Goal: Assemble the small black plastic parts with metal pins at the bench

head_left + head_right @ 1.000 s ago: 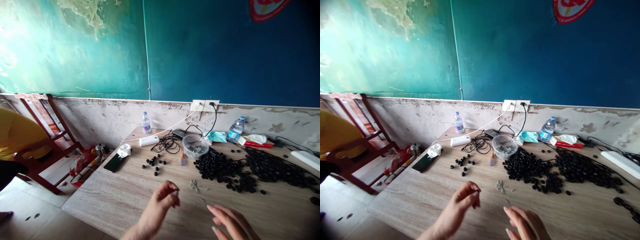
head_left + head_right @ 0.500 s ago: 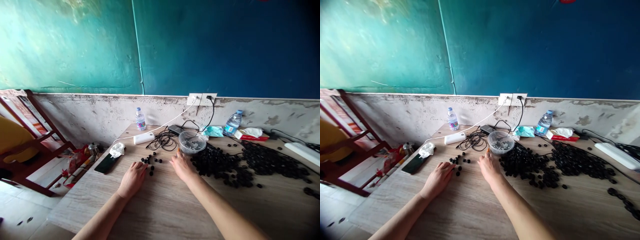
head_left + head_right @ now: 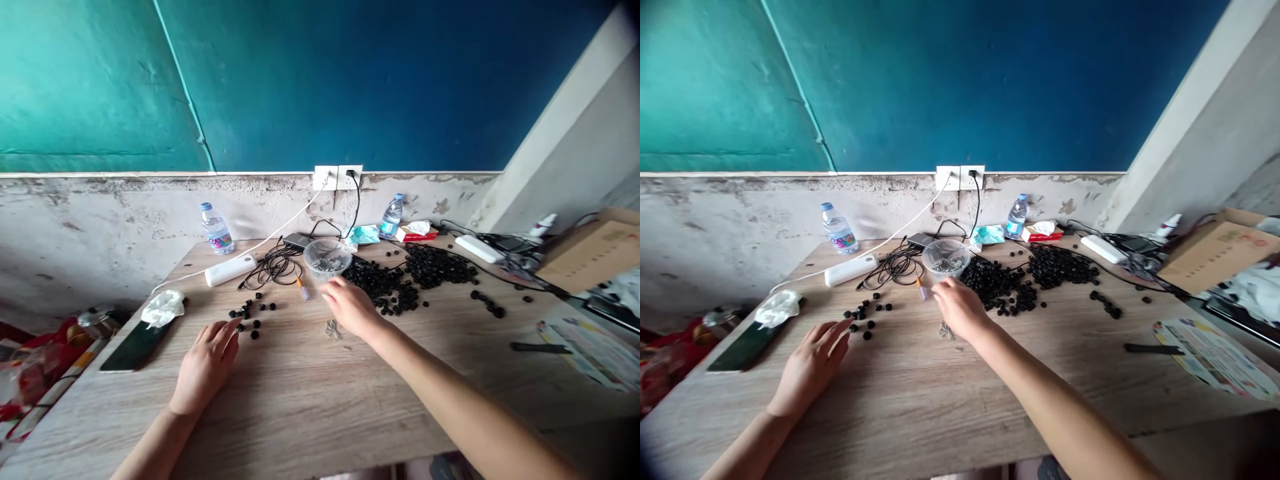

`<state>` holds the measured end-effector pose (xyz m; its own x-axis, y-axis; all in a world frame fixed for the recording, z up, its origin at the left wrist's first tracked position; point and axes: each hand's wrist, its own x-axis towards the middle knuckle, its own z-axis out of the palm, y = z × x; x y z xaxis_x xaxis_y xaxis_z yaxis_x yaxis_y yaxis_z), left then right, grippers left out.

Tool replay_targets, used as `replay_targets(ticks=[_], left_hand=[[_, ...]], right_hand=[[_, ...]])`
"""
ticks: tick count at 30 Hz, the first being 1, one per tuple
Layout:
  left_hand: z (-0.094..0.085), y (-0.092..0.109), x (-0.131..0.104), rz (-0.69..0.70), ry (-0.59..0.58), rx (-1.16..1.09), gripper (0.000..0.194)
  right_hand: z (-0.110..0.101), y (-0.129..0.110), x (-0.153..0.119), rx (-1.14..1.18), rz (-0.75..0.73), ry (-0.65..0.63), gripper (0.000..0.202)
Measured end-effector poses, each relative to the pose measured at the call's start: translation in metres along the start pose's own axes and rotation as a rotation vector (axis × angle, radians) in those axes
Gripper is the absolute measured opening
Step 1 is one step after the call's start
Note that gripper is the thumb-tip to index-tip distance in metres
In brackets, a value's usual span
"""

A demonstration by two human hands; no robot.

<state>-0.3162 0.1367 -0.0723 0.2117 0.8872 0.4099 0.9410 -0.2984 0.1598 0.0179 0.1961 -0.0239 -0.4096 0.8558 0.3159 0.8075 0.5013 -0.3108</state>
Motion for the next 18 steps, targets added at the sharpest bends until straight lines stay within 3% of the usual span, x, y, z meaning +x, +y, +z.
replay_targets(ticks=[3, 6, 11, 14, 18], left_hand=[[-0.004, 0.026, -0.011, 0.133, -0.015, -0.128, 0.032], [-0.006, 0.074, -0.026, 0.231, -0.138, -0.34, 0.03], [0.001, 0.159, -0.044, 0.331, -0.265, -0.704, 0.029], [0.016, 0.186, -0.032, 0.249, -0.264, -0.75, 0.022], [0.037, 0.2, 0.017, 0.149, -0.28, -0.512, 0.022]], right_hand=[[-0.02, 0.026, -0.047, 0.013, 0.05, 0.039, 0.021], [-0.019, 0.045, -0.083, 0.02, 0.066, 0.035, 0.019], [0.002, 0.054, -0.093, 0.002, 0.032, 0.027, 0.012], [0.007, 0.062, -0.086, -0.031, 0.047, 0.064, 0.017], [0.001, 0.088, -0.089, -0.066, 0.131, 0.153, 0.021]])
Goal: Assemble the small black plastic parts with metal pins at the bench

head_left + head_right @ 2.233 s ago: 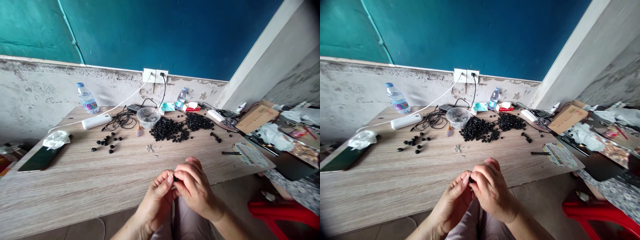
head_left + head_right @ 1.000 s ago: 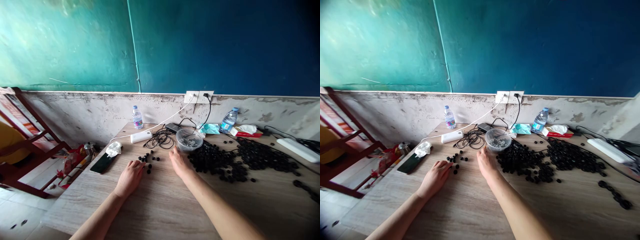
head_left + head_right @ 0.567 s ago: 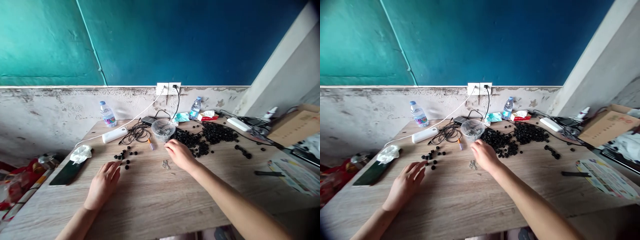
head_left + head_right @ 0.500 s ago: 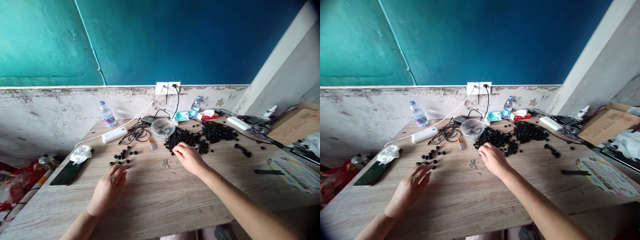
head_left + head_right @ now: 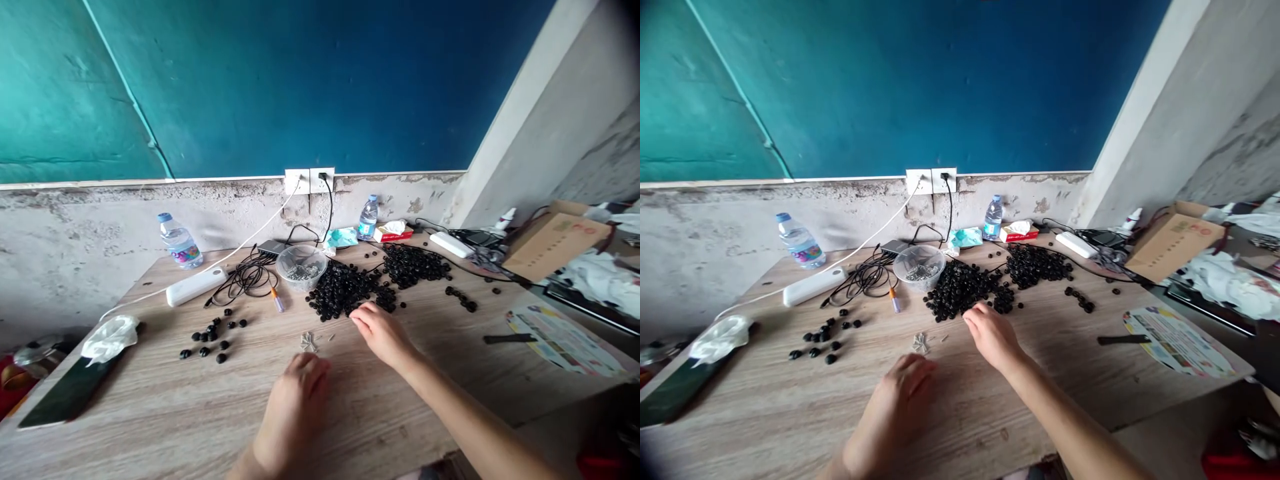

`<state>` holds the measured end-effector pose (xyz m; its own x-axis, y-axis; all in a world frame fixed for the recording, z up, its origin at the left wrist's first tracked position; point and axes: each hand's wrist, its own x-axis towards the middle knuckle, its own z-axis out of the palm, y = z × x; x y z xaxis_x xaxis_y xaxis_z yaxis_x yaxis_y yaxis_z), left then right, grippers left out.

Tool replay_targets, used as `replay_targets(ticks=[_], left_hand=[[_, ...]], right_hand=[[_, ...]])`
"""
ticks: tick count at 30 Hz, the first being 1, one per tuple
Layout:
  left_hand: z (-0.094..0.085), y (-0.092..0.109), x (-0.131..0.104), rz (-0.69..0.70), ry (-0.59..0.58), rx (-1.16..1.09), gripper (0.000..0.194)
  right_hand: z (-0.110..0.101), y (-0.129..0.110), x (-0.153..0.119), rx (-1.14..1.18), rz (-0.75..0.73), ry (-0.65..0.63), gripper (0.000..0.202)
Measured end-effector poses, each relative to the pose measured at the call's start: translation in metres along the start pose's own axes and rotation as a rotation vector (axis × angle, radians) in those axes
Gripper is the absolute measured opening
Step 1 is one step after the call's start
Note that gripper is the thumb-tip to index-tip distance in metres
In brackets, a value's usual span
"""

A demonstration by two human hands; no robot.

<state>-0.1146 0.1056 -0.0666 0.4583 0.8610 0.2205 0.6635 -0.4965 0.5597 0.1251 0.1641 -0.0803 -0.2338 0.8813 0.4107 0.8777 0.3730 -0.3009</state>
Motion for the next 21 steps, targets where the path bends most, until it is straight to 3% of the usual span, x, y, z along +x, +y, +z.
replay_targets(ticks=[3, 7, 13, 21], left_hand=[[-0.001, -0.006, 0.041, -0.003, -0.039, 0.116, 0.022], [-0.003, -0.021, 0.072, -0.047, -0.037, 0.126, 0.024], [-0.001, -0.039, 0.093, -0.114, -0.019, 0.101, 0.017], [0.006, -0.03, 0.11, -0.178, 0.036, -0.168, 0.012]], right_hand=[[-0.004, 0.013, -0.004, -0.012, 0.013, 0.038, 0.021], [-0.001, -0.003, -0.002, -0.018, -0.123, -0.016, 0.02], [0.019, -0.036, 0.006, -0.08, -0.333, -0.146, 0.012], [0.025, -0.041, 0.007, -0.048, -0.285, -0.105, 0.023]])
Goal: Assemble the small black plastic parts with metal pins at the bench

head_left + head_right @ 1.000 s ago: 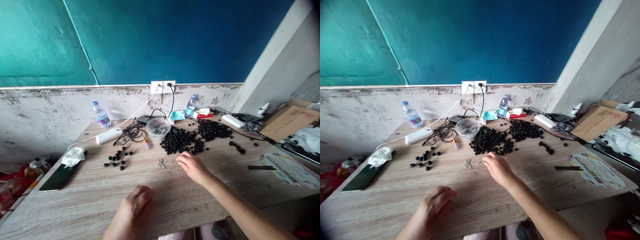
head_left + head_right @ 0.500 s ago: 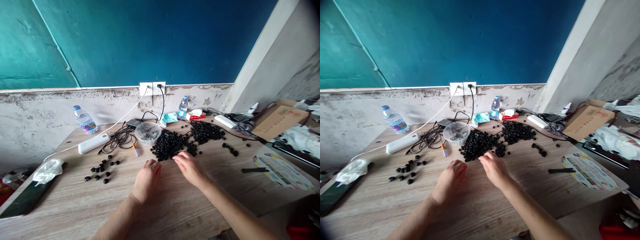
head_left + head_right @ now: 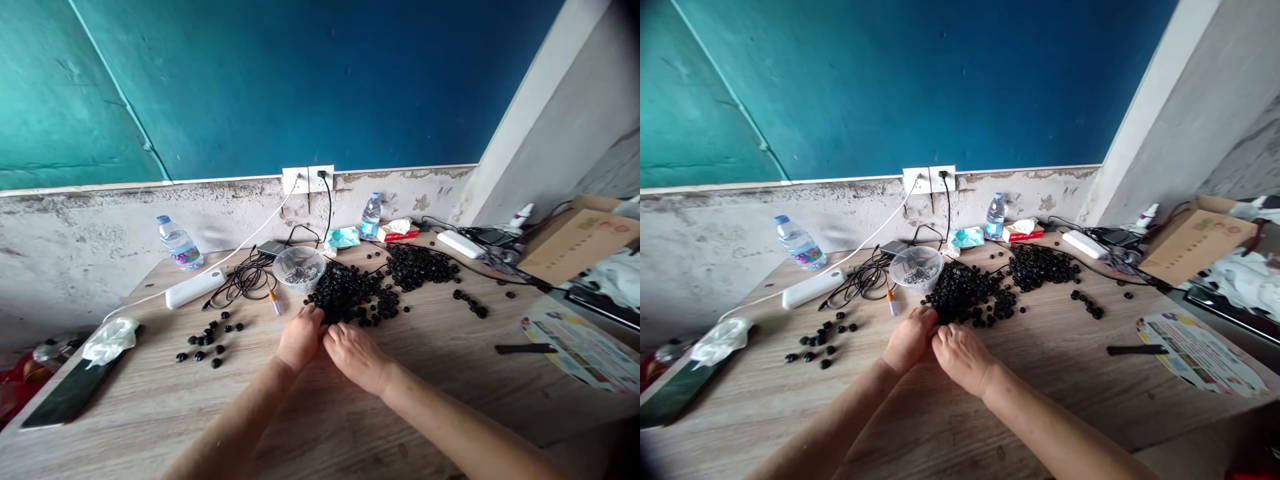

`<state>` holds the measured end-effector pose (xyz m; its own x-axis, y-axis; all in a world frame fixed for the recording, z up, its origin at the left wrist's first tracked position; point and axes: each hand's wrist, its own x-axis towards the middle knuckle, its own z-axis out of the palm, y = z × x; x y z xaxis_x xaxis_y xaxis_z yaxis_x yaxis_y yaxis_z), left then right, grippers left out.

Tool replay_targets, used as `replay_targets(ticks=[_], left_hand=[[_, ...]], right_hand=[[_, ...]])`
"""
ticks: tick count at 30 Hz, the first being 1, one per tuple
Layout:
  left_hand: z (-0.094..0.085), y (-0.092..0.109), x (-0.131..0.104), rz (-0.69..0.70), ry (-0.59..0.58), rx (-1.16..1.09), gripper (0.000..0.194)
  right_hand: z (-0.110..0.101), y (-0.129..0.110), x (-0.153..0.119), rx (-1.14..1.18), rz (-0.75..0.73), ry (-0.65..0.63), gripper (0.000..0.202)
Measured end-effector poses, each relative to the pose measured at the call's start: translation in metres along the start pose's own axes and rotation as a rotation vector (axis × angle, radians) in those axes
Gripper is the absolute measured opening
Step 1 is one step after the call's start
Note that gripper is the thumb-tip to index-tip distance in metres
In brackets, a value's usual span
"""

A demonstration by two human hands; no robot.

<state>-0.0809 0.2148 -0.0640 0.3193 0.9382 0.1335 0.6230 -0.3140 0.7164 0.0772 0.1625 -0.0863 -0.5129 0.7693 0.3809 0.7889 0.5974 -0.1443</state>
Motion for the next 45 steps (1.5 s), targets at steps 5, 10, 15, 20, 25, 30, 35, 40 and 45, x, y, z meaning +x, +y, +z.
replay_targets(ticks=[5, 10, 15, 20, 25, 30, 35, 40, 45], left_hand=[[-0.009, 0.021, -0.034, -0.091, 0.015, -0.384, 0.01], [-0.011, 0.066, -0.107, -0.284, -0.042, -1.258, 0.023], [-0.006, 0.104, -0.15, -0.338, -0.18, -1.837, 0.023], [0.001, 0.12, -0.167, -0.285, -0.319, -1.847, 0.018], [0.005, 0.125, -0.177, -0.164, -0.301, -1.679, 0.016], [0.011, 0.128, -0.183, -0.08, -0.246, -1.616, 0.013], [0.011, 0.136, -0.187, -0.131, -0.185, -1.666, 0.015], [0.013, 0.139, -0.189, -0.134, -0.219, -1.691, 0.018], [0.014, 0.142, -0.191, -0.15, -0.215, -1.714, 0.019]], right_hand=[[-0.024, 0.001, -0.02, 0.202, 0.175, 0.116, 0.016], [-0.07, -0.022, -0.051, 0.893, 0.495, 0.325, 0.018], [-0.116, -0.06, -0.069, 1.221, 0.596, 0.404, 0.019], [-0.142, -0.088, -0.079, 1.322, 0.584, 0.488, 0.018], [-0.156, -0.103, -0.09, 1.515, 0.625, 0.398, 0.022], [-0.163, -0.11, -0.101, 1.535, 0.592, 0.354, 0.021], [-0.167, -0.114, -0.109, 1.365, 0.541, 0.407, 0.015], [-0.167, -0.116, -0.116, 1.307, 0.551, 0.401, 0.017], [-0.164, -0.115, -0.125, 1.119, 0.512, 0.369, 0.014]])
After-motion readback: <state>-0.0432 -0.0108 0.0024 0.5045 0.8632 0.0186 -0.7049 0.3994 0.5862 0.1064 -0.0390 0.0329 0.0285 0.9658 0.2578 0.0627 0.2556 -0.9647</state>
